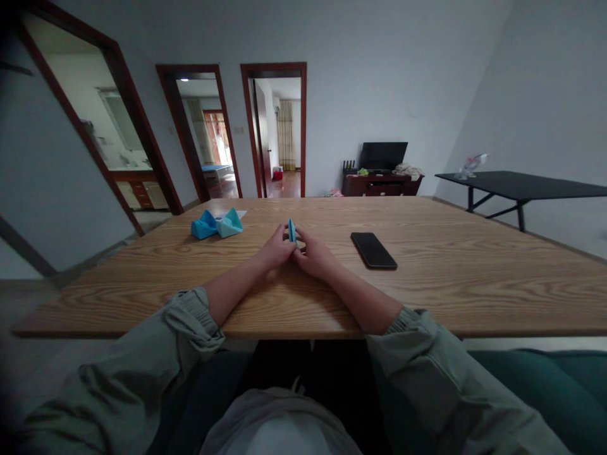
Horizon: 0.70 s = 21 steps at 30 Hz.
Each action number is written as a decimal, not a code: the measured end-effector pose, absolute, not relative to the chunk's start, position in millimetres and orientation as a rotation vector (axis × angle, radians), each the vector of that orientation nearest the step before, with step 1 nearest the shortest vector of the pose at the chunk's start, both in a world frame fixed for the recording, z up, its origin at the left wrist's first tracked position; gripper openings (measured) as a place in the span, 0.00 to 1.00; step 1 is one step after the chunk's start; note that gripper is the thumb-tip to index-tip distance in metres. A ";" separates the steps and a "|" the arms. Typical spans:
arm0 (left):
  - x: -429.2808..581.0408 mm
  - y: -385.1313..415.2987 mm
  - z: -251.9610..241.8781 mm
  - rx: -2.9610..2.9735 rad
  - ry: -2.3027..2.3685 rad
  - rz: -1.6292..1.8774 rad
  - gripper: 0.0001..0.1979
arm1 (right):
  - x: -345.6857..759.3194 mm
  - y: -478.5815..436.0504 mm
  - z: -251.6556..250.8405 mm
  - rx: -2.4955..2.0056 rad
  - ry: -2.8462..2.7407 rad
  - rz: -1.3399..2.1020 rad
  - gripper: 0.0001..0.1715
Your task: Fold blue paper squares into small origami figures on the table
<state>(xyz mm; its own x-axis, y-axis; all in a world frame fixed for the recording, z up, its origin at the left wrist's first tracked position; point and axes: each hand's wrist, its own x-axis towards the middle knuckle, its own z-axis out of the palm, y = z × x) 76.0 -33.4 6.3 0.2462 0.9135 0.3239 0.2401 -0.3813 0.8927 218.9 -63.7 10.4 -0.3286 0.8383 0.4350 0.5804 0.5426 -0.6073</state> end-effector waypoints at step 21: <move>63.0 -21.5 7.0 1.999 0.893 1.301 0.18 | 230.8 -52.4 8.3 -1.099 -1.828 0.468 0.27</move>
